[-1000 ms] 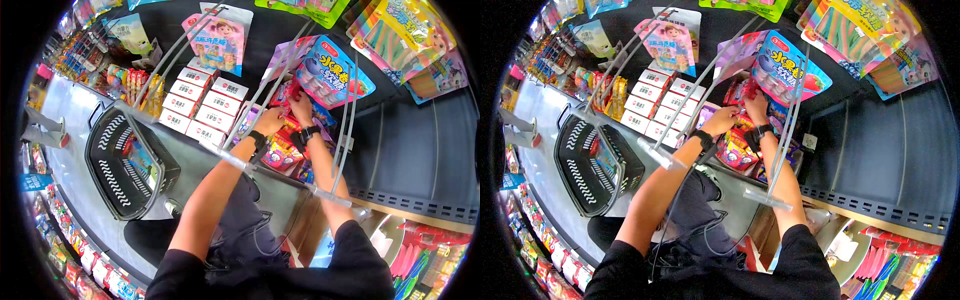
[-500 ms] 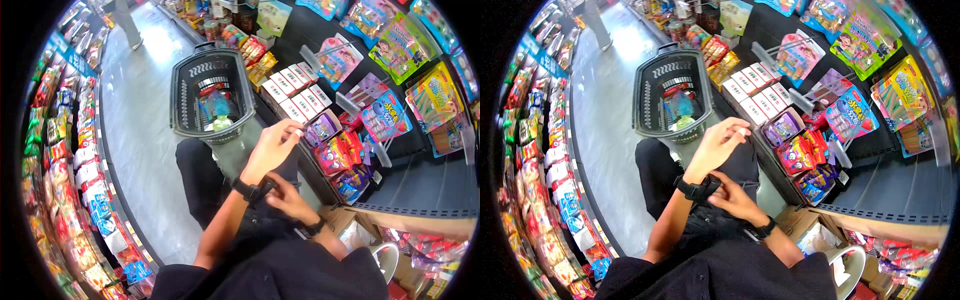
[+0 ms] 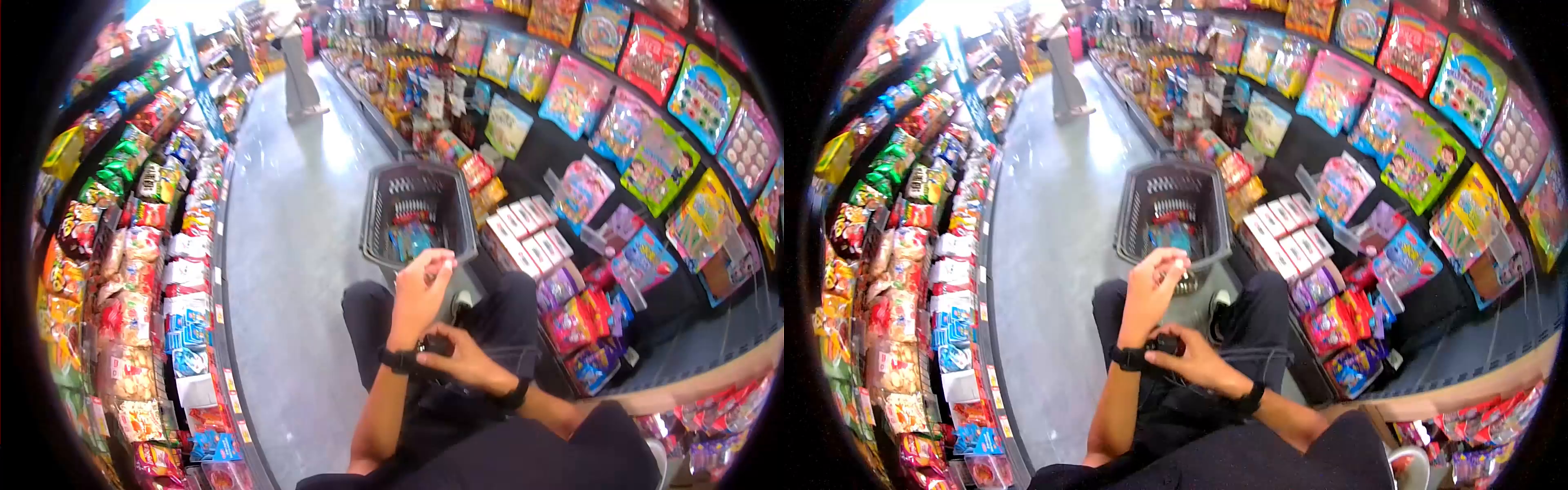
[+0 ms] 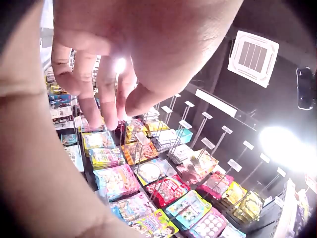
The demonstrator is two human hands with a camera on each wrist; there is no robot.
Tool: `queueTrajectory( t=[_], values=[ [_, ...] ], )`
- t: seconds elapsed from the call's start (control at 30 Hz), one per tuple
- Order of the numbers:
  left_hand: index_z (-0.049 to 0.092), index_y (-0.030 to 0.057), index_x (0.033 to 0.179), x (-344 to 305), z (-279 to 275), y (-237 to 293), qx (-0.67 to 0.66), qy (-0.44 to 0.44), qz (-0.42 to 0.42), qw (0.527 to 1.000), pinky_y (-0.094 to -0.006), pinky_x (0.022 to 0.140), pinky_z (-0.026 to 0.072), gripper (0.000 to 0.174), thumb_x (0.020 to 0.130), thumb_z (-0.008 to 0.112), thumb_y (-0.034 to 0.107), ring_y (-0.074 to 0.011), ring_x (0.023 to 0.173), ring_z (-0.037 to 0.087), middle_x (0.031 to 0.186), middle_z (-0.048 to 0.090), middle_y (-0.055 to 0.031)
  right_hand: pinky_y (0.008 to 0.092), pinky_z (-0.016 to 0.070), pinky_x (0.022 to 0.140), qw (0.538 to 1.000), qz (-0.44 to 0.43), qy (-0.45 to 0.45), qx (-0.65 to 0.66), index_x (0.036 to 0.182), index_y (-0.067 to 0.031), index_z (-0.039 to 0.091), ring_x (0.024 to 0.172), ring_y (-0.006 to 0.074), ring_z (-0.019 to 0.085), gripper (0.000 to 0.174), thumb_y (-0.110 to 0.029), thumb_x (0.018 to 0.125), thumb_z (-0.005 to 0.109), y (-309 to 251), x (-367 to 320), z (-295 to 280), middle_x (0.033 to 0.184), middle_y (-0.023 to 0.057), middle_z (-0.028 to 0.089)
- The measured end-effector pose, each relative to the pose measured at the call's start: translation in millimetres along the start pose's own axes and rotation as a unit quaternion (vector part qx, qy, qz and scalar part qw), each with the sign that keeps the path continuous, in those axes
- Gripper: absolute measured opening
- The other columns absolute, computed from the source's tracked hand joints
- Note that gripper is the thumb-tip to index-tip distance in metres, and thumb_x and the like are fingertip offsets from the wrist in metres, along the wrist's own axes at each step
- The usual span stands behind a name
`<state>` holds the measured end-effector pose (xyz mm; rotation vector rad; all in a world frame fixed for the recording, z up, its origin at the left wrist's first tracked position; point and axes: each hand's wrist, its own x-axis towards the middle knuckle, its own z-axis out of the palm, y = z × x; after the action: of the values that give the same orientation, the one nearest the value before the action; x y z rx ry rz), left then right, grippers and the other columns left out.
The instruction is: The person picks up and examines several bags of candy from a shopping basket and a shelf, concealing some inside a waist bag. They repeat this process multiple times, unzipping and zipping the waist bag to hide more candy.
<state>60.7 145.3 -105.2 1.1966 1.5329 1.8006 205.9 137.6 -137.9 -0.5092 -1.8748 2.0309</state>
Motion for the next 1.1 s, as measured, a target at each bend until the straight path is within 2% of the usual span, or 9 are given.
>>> queueTrajectory(
  t=[0.07, 0.1, 0.33, 0.57, 0.6, 0.77, 0.87, 0.97, 1.1],
  values=[
    [0.066, 0.0018, 0.106, 3.7, -5.1, -6.3, -0.006, 0.023, 0.006, 1.0, -0.0267, 0.067, 0.0514, 0.016, 0.094, 0.061, 0.011, -0.0115, 0.084, 0.069, 0.091, 0.074, -0.0087, 0.0231, 0.045, 0.083, 1.0, 0.013, 0.009, 0.007, 0.116, -0.001, 0.059, 0.095, 0.0073, 0.054, 0.036, -0.021, 0.09, 0.074, -4.0, -3.5, 10.0, 0.105, 0.0013, 0.061],
    [0.063, -0.0031, 0.109, 2.6, -8.4, 3.8, 0.013, 0.015, -0.029, 0.999, -0.0265, 0.081, 0.0526, 0.016, 0.095, 0.058, 0.004, -0.0126, 0.092, 0.068, 0.096, 0.072, -0.0101, 0.0237, 0.0451, 0.083, 0.997, 0.069, 0.017, 0.022, 0.117, -0.0012, 0.058, 0.096, 0.0079, 0.055, 0.037, -0.021, 0.09, 0.074, -17.8, -6.9, 14.1, 0.105, 0.0016, 0.061],
    [0.066, -0.0005, 0.105, -2.1, 3.9, -23.7, 0.103, 0.048, -0.04, 0.993, -0.0265, 0.069, 0.0527, 0.016, 0.093, 0.062, 0.01, -0.0124, 0.083, 0.07, 0.091, 0.074, -0.0096, 0.0272, 0.0463, 0.089, 0.991, 0.129, -0.031, 0.006, 0.123, 0.0007, 0.055, 0.104, 0.0107, 0.056, 0.044, -0.025, 0.092, 0.072, 12.2, -1.9, -13.1, 0.113, 0.0063, 0.061],
    [0.067, 0.0, 0.103, -1.7, -2.3, -61.2, 0.172, -0.002, -0.08, 0.982, -0.0331, 0.072, 0.0549, 0.018, 0.092, 0.064, 0.014, -0.0227, 0.086, 0.073, 0.095, 0.073, -0.0142, 0.0325, 0.0513, 0.09, 0.998, 0.013, -0.049, -0.031, 0.127, 0.0003, 0.054, 0.103, 0.0184, 0.065, 0.047, -0.027, 0.092, 0.07, 36.8, 15.9, -60.1, 0.118, 0.0102, 0.066],
    [0.066, -0.0015, 0.104, 2.1, -6.4, -73.0, 0.184, -0.015, -0.074, 0.98, -0.0295, 0.069, 0.0541, 0.021, 0.093, 0.064, 0.016, -0.0162, 0.084, 0.071, 0.091, 0.073, -0.0116, 0.0317, 0.0518, 0.088, 0.992, 0.007, -0.032, -0.125, 0.124, 0.0001, 0.057, 0.103, 0.0173, 0.065, 0.043, -0.026, 0.092, 0.07, 13.2, 21.2, -71.6, 0.117, 0.0109, 0.067],
    [0.066, -0.0017, 0.103, 62.0, -14.5, -73.0, 0.185, -0.022, 0.024, 0.982, -0.0355, 0.077, 0.0538, 0.018, 0.09, 0.064, 0.01, -0.028, 0.087, 0.07, 0.092, 0.07, -0.0177, 0.0268, 0.0488, 0.078, 0.976, -0.159, 0.024, -0.15, 0.106, -0.0009, 0.063, 0.088, 0.0096, 0.058, 0.017, -0.014, 0.095, 0.064, -34.0, 96.8, -126.2, 0.097, 0.0027, 0.063],
    [0.066, -0.0025, 0.097, 119.5, -19.0, -66.4, 0.197, -0.002, 0.117, 0.973, -0.0332, 0.073, 0.053, 0.013, 0.089, 0.064, 0.007, -0.0224, 0.079, 0.068, 0.087, 0.069, -0.0156, 0.0214, 0.0461, 0.073, 0.971, -0.184, 0.057, -0.143, 0.1, -0.0021, 0.062, 0.085, 0.0055, 0.055, 0.012, -0.014, 0.096, 0.063, -63.8, 170.7, -158.5, 0.094, -0.0013, 0.06],
    [0.068, 0.0006, 0.104, 179.6, -36.7, -105.6, 0.169, -0.034, -0.046, 0.984, -0.0262, 0.077, 0.0497, 0.028, 0.096, 0.063, 0.027, -0.0113, 0.082, 0.061, 0.089, 0.069, -0.0049, 0.033, 0.0531, 0.064, 0.917, -0.248, 0.206, -0.234, 0.095, -0.0007, 0.069, 0.068, 0.0199, 0.07, 0.021, -0.021, 0.09, 0.064, -48.1, 251.4, -187.3, 0.077, 0.0107, 0.071],
    [0.068, -0.0009, 0.108, 215.6, -46.8, -197.8, 0.34, -0.088, -0.066, 0.934, -0.0333, 0.084, 0.0519, 0.027, 0.094, 0.061, 0.021, -0.0269, 0.094, 0.068, 0.101, 0.071, -0.0159, 0.0395, 0.0531, 0.07, 0.889, -0.155, 0.19, -0.387, 0.093, 0.0003, 0.068, 0.078, 0.0336, 0.068, 0.024, -0.021, 0.093, 0.059, 92.8, 320.7, -215.4, 0.086, 0.0188, 0.069]
  ],
)
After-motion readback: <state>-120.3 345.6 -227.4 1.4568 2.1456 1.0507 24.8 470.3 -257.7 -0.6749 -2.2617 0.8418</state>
